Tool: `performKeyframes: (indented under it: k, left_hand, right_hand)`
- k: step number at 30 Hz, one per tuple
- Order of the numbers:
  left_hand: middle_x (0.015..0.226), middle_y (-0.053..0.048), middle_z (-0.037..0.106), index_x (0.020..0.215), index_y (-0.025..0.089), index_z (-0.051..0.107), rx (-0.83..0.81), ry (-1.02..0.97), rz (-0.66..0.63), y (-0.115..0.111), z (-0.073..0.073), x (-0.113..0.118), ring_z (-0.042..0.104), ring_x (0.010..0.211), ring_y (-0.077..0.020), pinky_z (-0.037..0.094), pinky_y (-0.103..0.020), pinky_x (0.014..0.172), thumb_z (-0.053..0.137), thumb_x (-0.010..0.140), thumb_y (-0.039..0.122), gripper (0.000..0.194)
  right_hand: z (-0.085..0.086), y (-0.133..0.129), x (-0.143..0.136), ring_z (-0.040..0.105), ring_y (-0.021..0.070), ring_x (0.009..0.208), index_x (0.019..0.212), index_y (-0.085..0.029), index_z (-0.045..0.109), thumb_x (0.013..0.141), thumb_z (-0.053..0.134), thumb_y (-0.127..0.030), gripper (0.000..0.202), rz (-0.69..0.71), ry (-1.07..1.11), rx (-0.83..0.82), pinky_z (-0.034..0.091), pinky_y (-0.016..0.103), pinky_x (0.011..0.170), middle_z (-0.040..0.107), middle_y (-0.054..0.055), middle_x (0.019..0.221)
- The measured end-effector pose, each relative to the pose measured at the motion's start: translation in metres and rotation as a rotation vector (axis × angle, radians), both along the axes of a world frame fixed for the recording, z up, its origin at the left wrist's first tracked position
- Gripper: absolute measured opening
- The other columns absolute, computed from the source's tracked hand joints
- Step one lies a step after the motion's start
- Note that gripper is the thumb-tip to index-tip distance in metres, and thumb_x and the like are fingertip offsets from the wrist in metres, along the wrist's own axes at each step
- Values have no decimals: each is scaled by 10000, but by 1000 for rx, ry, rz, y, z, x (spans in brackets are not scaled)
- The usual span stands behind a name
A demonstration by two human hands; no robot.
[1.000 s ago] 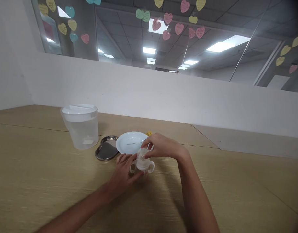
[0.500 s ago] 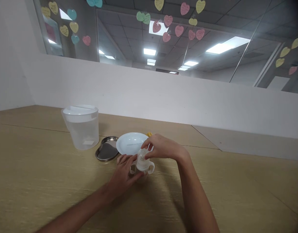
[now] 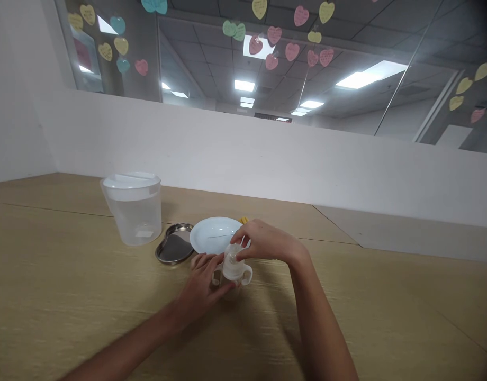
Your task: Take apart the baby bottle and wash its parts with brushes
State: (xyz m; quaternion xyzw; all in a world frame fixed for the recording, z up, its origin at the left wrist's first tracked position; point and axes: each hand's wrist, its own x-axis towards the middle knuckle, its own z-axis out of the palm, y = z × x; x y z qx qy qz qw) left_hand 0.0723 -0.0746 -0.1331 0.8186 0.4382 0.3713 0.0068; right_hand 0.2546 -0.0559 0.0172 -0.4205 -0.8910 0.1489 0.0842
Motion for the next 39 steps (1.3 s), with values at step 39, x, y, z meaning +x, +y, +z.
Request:
performKeyframes:
  k: [39]
  left_hand:
    - [1097,-73,602,1193,194,492,-41,-22,-10,-1,2,2,488,1043,-260,355,-416,918,568,808,491,492]
  right_hand:
    - [0,6,2,597,151,760,899,-174,707,655,715,-286,268,18,58,-51,427,239,606,671,36,888]
